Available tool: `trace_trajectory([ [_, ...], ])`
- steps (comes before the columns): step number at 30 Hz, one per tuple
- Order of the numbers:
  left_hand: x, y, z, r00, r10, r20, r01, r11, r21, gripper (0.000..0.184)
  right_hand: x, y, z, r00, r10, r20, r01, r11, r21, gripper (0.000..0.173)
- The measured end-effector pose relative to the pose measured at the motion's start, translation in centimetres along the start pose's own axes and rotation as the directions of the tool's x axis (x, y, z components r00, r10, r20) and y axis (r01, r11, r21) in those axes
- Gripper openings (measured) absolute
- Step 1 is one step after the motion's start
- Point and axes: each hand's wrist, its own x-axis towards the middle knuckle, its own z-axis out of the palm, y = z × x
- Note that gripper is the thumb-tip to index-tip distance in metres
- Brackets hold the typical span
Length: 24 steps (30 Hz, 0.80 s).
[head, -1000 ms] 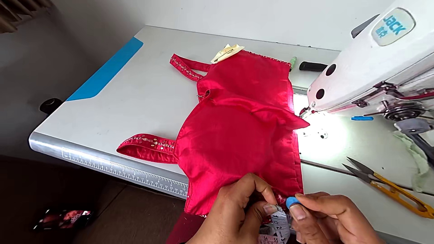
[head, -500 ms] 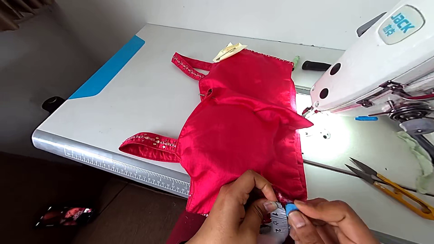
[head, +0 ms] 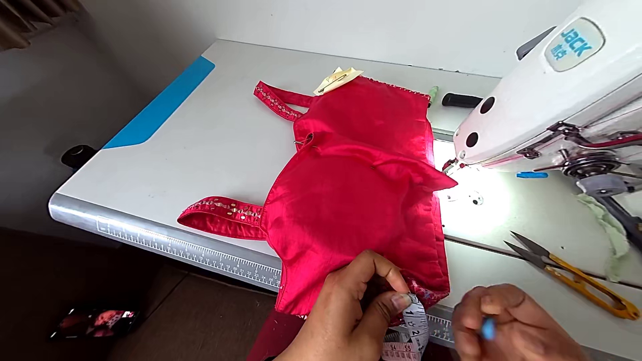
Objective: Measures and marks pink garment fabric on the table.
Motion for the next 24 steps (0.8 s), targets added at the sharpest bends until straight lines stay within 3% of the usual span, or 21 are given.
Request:
trace_trajectory([
  [3, -0.1, 0.2, 0.3, 1.0, 0.009, -0.015, -0.009, 1.0, 0.029, 0.01, -1.0, 1.1, 1.4, 0.995, -0.09, 0.047, 0.101, 0.92, -0.379, 0.019],
  [5, -0.2, 0.4, 0.6, 0.999, 0.032, -0.022, -0.03, 0.997, 0.068, 0.012, -1.3, 2.3, 2.4, 0.977, -0.21, 0.044, 0.193, 0.768, -0.611, 0.026],
  [7, -0.5, 0.8, 0.7, 0.997, 0.078, -0.01, -0.076, 0.987, 0.144, 0.012, -1.1, 3.4, 2.8, 0.938, -0.344, 0.046, 0.262, 0.615, -0.744, 0.022],
  [9, -1.0, 1.6, 0.5, 0.994, 0.109, 0.022, -0.111, 0.968, 0.223, 0.015, -0.9, 3.7, 2.7, 0.912, -0.406, 0.064, 0.299, 0.55, -0.78, 0.016],
  [14, -3.0, 3.3, -1.0, 0.978, 0.175, 0.114, -0.203, 0.925, 0.321, 0.039, -0.7, 3.0, 2.5, 0.908, -0.408, 0.089, 0.331, 0.572, -0.75, 0.022],
  [16, -4.5, 3.7, -2.3, 0.965, 0.256, 0.054, -0.248, 0.83, 0.5, 0.04, -0.7, 2.1, 2.0, 0.903, -0.41, 0.124, 0.358, 0.562, -0.746, 0.037],
  [19, -6.8, 4.2, -6.8, 0.969, 0.246, 0.018, -0.17, 0.613, 0.772, 0.056, -1.2, 0.6, 1.4, 0.932, -0.316, 0.18, 0.339, 0.576, -0.744, 0.055],
  [22, -8.2, 2.7, -10.8, 0.973, 0.232, -0.006, -0.081, 0.364, 0.928, 0.063, -1.6, -0.3, 0.9, 0.943, -0.233, 0.239, 0.327, 0.499, -0.802, 0.039],
  [24, -8.4, 1.2, -12.0, 0.96, 0.278, 0.036, -0.117, 0.279, 0.953, 0.044, -1.8, -0.8, 1.0, 0.938, -0.211, 0.275, 0.34, 0.41, -0.846, 0.028],
])
